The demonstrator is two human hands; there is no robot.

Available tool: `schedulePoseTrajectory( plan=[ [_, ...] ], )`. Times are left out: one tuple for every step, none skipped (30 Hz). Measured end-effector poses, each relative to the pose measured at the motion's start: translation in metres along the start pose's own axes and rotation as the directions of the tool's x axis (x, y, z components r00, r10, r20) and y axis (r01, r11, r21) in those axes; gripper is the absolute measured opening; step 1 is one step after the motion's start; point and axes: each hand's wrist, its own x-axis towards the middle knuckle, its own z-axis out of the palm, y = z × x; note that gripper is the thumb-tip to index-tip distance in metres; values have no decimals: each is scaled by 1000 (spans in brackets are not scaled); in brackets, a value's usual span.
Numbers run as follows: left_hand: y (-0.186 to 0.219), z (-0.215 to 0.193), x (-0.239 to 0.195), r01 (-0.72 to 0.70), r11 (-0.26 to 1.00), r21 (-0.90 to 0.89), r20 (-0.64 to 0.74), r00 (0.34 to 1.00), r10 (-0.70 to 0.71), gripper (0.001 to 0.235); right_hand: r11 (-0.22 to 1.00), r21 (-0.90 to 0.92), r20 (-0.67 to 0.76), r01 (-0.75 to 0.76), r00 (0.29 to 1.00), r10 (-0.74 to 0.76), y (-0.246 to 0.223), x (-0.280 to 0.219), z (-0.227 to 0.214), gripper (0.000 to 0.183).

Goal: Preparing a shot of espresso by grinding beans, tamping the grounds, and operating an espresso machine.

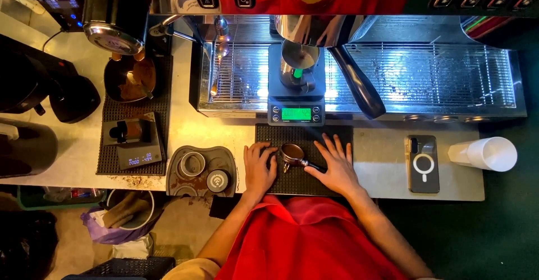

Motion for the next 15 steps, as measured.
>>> schedulePoseTrajectory(
  plan=[
    [0, 0, 0, 0, 1000, 0, 0, 1000, 0, 19, 1000, 0, 0, 0, 1000, 0, 1, 0, 1, 85],
    [0, 1, 0, -1, 1000, 6, 2, 1000, 1, 19, 1000, -10, 0, -1, 1000, 1, 1, 0, 1, 85],
    [-1, 1, -1, -3, 1000, 13, 4, 1000, 3, 19, 1000, -20, 0, -2, 1000, 2, 2, 0, 2, 85],
    [0, 0, 0, -3, 1000, 13, 4, 1000, 2, 19, 1000, -20, 0, -2, 1000, 2, 2, 0, 2, 85],
    [1, 0, 0, -1, 1000, 4, 3, 1000, 1, 19, 1000, -13, 0, -2, 1000, 2, 1, 0, 1, 85],
    [1, -1, 0, 1, 1000, -5, 1, 1000, -1, 19, 1000, -7, 1, -2, 1000, 2, 1, -1, 1, 85],
    [1, -1, 0, 2, 1000, -4, 1, 1000, -2, 19, 1000, -7, 1, -2, 1000, 2, 1, 0, 2, 85],
    [1, -1, 0, 3, 1000, -1, 3, 1000, -3, 20, 1000, 1, -6, 7, 1000, -7, 2, 0, 2, 85],
    [1, -1, 0, 4, 1000, 2, 5, 1000, -4, 20, 1000, 9, -14, 16, 1000, -16, 3, 0, 3, 85],
    [2, -1, 0, 4, 1000, 2, 6, 1000, -5, 20, 1000, 9, -14, 16, 1000, -16, 4, 0, 3, 85],
    [3, -2, 0, 6, 1000, 4, 5, 1000, -6, 20, 1000, 12, -19, 23, 1000, -23, 5, 0, 4, 84],
    [3, -2, 0, 8, 1000, 7, 4, 1000, -8, 19, 999, 15, -25, 32, 999, -31, 5, 0, 4, 84],
    [2, -2, 0, 8, 1000, 7, 3, 1000, -8, 19, 999, 15, -25, 33, 999, -33, 5, 0, 4, 84],
    [2, -1, 0, 10, 1000, 6, 8, 1000, -10, 20, 999, 19, -22, 35, 999, -34, 5, 0, 4, 84],
    [1, -1, 0, 12, 1000, 6, 13, 1000, -12, 20, 999, 23, -20, 36, 999, -36, 5, 0, 3, 84]
  ],
)
